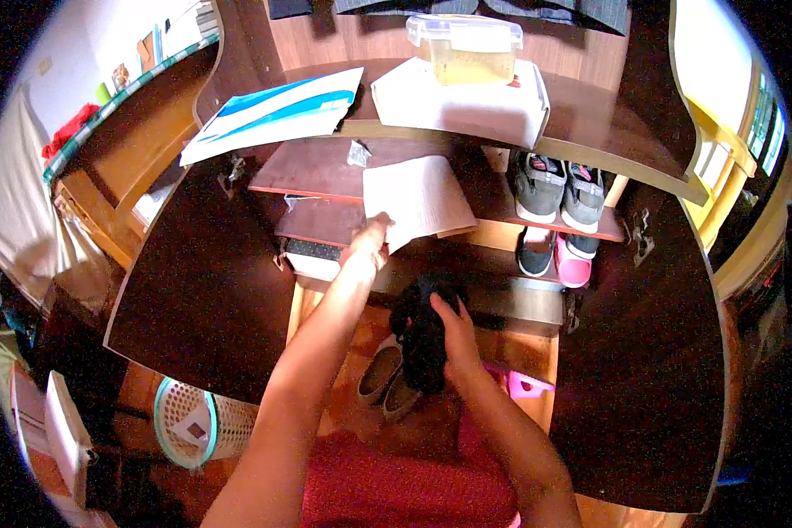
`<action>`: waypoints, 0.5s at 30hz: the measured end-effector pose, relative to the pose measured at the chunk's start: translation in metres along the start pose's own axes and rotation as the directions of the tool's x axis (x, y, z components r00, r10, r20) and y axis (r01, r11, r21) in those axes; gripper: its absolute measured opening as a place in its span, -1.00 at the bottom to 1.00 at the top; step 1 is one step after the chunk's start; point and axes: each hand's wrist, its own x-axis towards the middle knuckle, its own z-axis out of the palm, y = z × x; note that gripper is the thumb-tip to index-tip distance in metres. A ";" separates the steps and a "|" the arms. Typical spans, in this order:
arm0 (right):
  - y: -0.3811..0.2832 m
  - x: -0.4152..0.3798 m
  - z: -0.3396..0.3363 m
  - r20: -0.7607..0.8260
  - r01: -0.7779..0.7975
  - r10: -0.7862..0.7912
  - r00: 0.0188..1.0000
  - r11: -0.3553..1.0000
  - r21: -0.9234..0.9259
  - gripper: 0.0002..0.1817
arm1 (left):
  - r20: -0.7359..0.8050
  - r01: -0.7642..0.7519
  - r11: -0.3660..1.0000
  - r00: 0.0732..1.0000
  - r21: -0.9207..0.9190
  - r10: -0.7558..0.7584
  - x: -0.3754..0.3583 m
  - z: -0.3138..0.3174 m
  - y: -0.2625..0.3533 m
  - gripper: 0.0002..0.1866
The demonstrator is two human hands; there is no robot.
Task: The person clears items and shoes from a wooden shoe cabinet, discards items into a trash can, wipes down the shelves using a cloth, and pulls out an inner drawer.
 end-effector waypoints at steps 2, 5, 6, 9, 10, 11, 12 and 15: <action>0.004 0.007 -0.002 0.038 -0.053 0.050 0.998 0.994 0.093 -0.58 | 0.000 0.033 0.999 0.999 -0.001 -0.033 0.004 -0.007 0.001 -0.83; -0.006 0.009 -0.005 0.281 -0.354 0.271 0.921 0.884 0.306 -0.51 | 0.196 0.003 0.991 0.980 -0.133 0.024 -0.028 -0.028 0.005 -0.82; -0.007 0.007 -0.002 0.285 -0.355 0.271 0.920 0.883 0.307 -0.51 | 0.226 -0.001 0.993 0.974 -0.120 0.029 -0.062 -0.029 0.017 -0.79; 0.002 0.000 0.016 0.325 0.096 -0.047 0.944 0.986 -0.135 -0.40 | 0.138 0.038 0.988 0.990 -0.150 -0.017 -0.109 -0.046 0.015 -0.76; 0.008 -0.001 0.023 0.319 0.264 -0.170 0.932 0.923 -0.280 -0.35 | 0.318 0.099 0.976 0.948 -0.193 -0.033 -0.093 -0.080 0.003 -0.75; 0.008 -0.006 0.030 0.232 0.233 -0.152 0.961 0.898 -0.373 -0.21 | 0.305 0.052 0.981 0.952 -0.187 0.008 -0.100 -0.090 0.006 -0.73; 0.011 -0.005 0.033 0.239 0.228 -0.144 0.960 0.898 -0.376 -0.21 | 0.292 0.003 0.984 0.955 -0.180 0.050 -0.111 -0.092 0.016 -0.72; 0.016 -0.003 0.040 0.009 0.292 -0.358 0.934 0.747 -0.598 -0.07 | 0.135 -0.045 0.992 0.989 -0.115 0.060 -0.133 -0.105 0.028 -0.69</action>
